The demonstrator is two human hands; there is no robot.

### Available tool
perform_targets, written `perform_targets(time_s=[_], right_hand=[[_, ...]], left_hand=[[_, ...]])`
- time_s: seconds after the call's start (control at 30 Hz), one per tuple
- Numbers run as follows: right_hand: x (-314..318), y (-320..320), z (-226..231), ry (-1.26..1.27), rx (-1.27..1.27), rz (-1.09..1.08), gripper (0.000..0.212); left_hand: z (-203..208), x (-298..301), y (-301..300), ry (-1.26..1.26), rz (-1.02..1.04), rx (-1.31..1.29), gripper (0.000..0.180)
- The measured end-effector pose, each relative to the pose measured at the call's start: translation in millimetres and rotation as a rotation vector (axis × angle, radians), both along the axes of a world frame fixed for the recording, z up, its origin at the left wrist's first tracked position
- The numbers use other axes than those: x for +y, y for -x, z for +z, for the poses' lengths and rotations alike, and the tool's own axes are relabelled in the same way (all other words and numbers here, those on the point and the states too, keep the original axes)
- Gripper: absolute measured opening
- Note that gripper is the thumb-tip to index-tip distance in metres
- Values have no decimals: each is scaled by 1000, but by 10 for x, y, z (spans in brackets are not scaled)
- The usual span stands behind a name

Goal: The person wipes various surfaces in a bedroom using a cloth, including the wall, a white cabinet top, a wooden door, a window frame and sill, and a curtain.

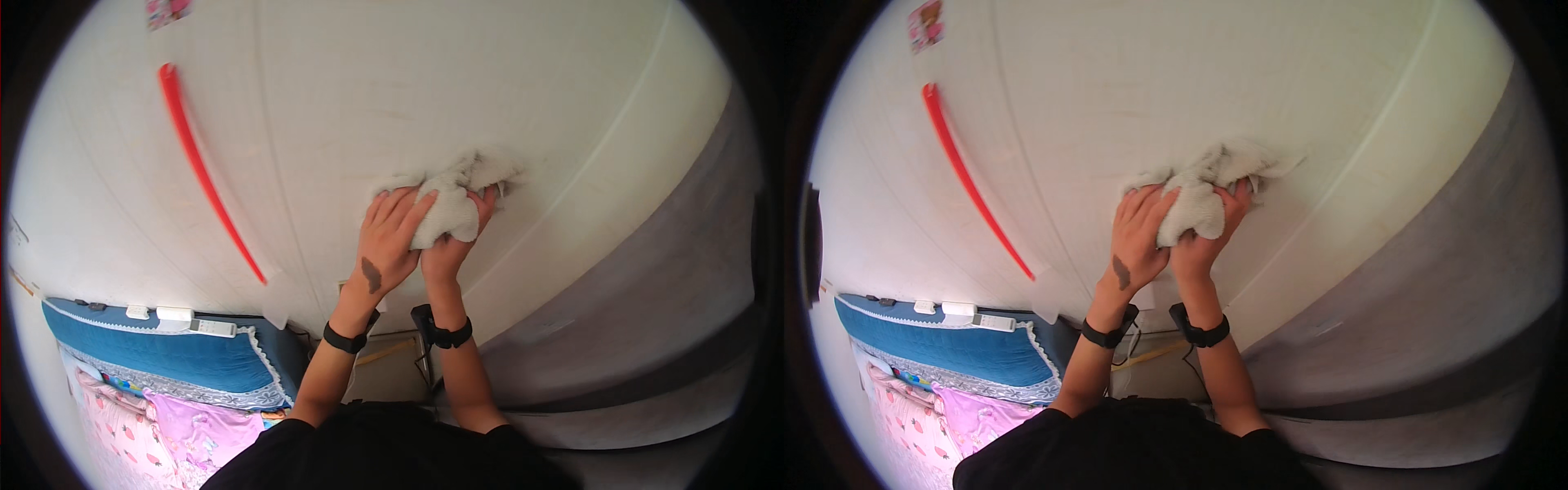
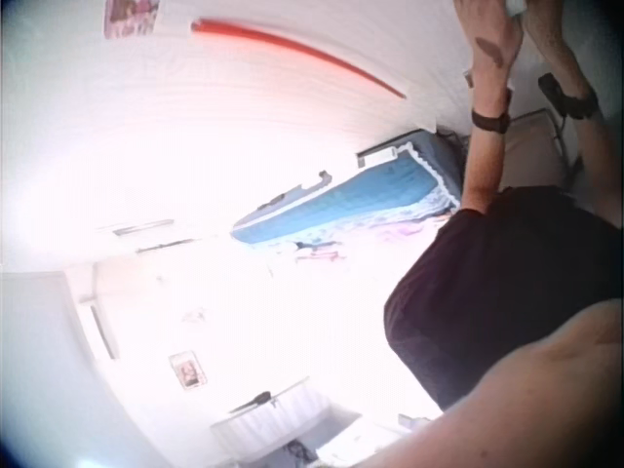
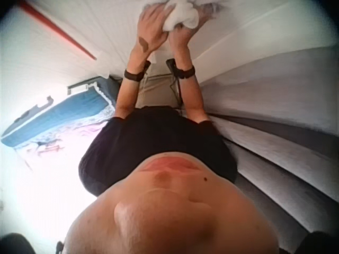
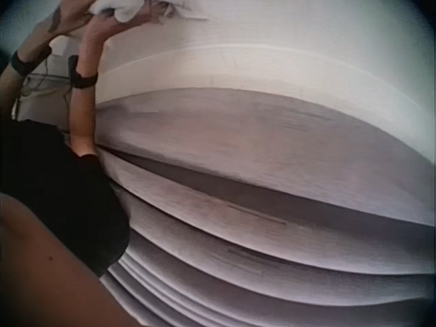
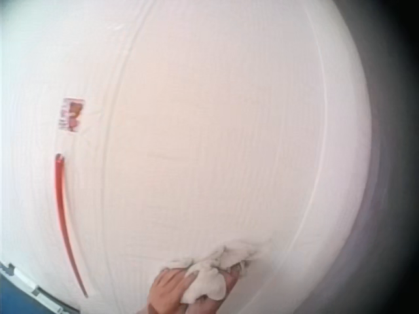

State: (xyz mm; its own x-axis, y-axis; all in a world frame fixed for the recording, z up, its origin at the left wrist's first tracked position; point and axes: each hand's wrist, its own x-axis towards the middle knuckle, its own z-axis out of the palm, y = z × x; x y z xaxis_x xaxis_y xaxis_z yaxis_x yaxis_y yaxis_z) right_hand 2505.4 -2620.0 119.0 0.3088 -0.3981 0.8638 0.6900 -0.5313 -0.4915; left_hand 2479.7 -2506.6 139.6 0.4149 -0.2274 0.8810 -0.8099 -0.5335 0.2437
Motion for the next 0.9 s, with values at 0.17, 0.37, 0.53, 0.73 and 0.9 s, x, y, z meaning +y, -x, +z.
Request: perform_targets(time_s=[0.17, 0.37, 0.53, 0.73, 0.9], right_hand=[[945, 137, 373, 322, -50, -38, 42], [1456, 162, 377, 463, -64, -123, 39], [1472, 171, 203, 601, -40, -24, 36], [971, -32, -99, 917, -88, 51, 27], [-29, -404, -632, 751, -268, -101, 22]], left_hand=[[-211, 769, 40, 287, 94, -71, 66], [-714, 1088, -65, 527, -18, 103, 70], [-1135, 797, -207, 914, -39, 172, 69], [-1720, 219, -241, 1235, -112, 183, 79], [-1390, 23, -80, 540, 180, -36, 77]])
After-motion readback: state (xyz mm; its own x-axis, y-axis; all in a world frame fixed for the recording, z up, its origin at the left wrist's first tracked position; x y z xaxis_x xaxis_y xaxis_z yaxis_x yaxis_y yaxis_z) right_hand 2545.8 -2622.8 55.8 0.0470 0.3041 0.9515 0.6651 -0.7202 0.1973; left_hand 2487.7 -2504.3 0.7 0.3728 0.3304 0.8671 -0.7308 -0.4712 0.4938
